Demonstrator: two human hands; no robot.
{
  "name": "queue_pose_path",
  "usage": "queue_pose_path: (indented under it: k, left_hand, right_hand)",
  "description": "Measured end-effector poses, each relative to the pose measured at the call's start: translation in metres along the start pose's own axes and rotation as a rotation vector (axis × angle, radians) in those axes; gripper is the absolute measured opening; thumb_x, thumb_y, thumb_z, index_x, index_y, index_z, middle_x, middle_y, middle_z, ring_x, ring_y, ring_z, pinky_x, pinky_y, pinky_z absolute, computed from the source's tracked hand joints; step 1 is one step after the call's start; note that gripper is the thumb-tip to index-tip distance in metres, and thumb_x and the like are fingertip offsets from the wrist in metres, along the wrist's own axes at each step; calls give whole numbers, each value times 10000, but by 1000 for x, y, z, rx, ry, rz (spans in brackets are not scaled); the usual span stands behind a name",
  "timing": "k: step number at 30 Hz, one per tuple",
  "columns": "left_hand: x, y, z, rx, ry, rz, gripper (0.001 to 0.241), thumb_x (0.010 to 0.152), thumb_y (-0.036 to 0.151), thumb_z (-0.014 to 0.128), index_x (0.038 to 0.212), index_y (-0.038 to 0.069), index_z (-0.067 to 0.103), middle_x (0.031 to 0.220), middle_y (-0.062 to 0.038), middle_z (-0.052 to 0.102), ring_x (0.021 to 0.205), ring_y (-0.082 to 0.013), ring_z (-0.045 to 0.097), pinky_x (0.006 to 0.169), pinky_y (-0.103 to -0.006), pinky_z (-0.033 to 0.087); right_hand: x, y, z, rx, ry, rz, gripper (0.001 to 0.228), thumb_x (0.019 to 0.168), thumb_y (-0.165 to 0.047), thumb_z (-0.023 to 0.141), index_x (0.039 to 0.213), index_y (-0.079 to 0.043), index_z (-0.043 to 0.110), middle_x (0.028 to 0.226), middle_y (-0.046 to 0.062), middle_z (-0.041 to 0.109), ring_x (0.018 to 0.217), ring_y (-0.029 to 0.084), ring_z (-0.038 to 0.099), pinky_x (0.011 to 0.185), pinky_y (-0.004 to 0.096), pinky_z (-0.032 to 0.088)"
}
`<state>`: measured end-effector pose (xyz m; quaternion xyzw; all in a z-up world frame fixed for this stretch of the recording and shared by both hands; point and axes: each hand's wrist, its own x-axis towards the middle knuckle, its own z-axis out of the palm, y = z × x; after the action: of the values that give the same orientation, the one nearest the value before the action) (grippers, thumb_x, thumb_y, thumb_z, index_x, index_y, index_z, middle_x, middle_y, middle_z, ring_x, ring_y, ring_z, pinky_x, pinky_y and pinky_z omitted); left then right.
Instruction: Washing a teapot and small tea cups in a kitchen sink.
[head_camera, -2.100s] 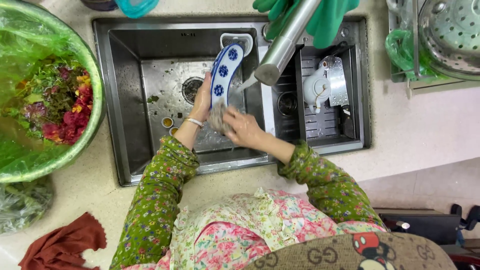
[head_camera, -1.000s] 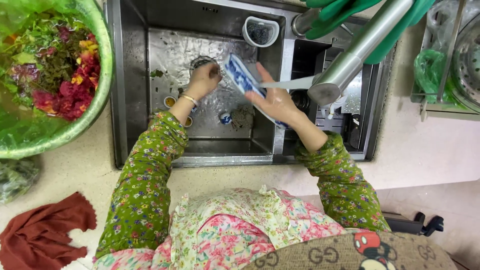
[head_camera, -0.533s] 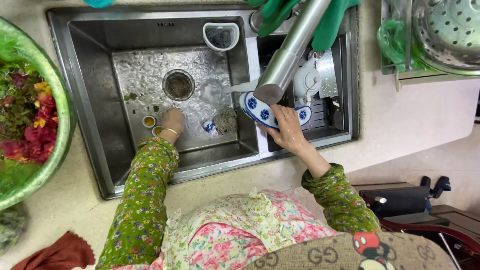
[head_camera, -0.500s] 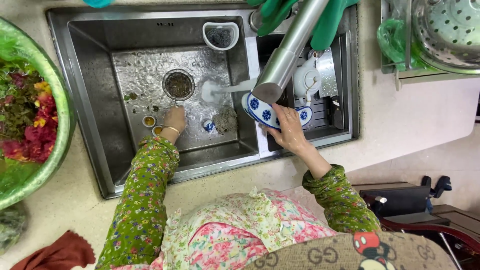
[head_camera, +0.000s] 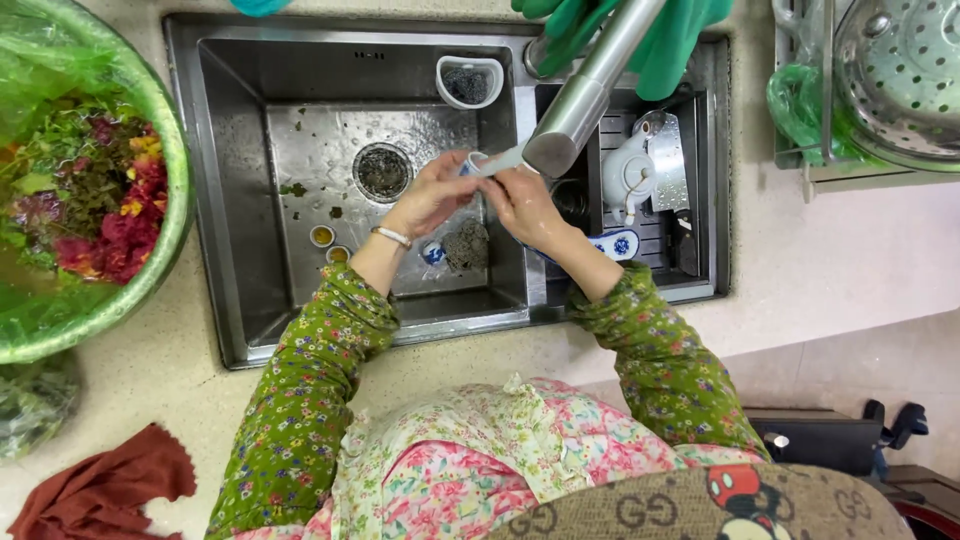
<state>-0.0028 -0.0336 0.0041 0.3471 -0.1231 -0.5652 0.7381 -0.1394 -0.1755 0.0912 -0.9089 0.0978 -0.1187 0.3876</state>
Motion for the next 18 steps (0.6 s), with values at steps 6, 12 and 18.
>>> queue_pose_path:
  k: [6, 12, 18]
  left_hand:
    - [4, -36, 18, 4, 517, 97, 459, 1081, 509, 427, 1010, 81, 579, 717, -12, 545, 549, -110, 508, 486, -287, 416]
    - [19, -46, -10, 302, 526, -188, 580, 1071, 535, 392, 798, 68, 599, 573, 7, 499, 440, -101, 419, 409, -288, 311]
    - [3, -10, 4, 511, 527, 58, 582, 1094, 553, 339, 971, 80, 654, 588, 44, 490, 487, -75, 412, 446, -269, 287]
  right_hand:
    - [29, 25, 62, 456, -145, 675, 331, 1110, -268, 572, 1011, 27, 685, 770, 172, 688, 609, 255, 654, 563, 365, 516]
    - [2, -36, 21, 18, -72, -63, 364, 1098, -305, 449, 1092, -12, 664, 959, 136, 724, 671, 245, 692, 585, 348, 547]
    - [-3, -39, 29, 221, 42, 95, 360, 1180, -289, 510, 1059, 18, 653, 881, 187, 703, 735, 247, 681, 644, 337, 542]
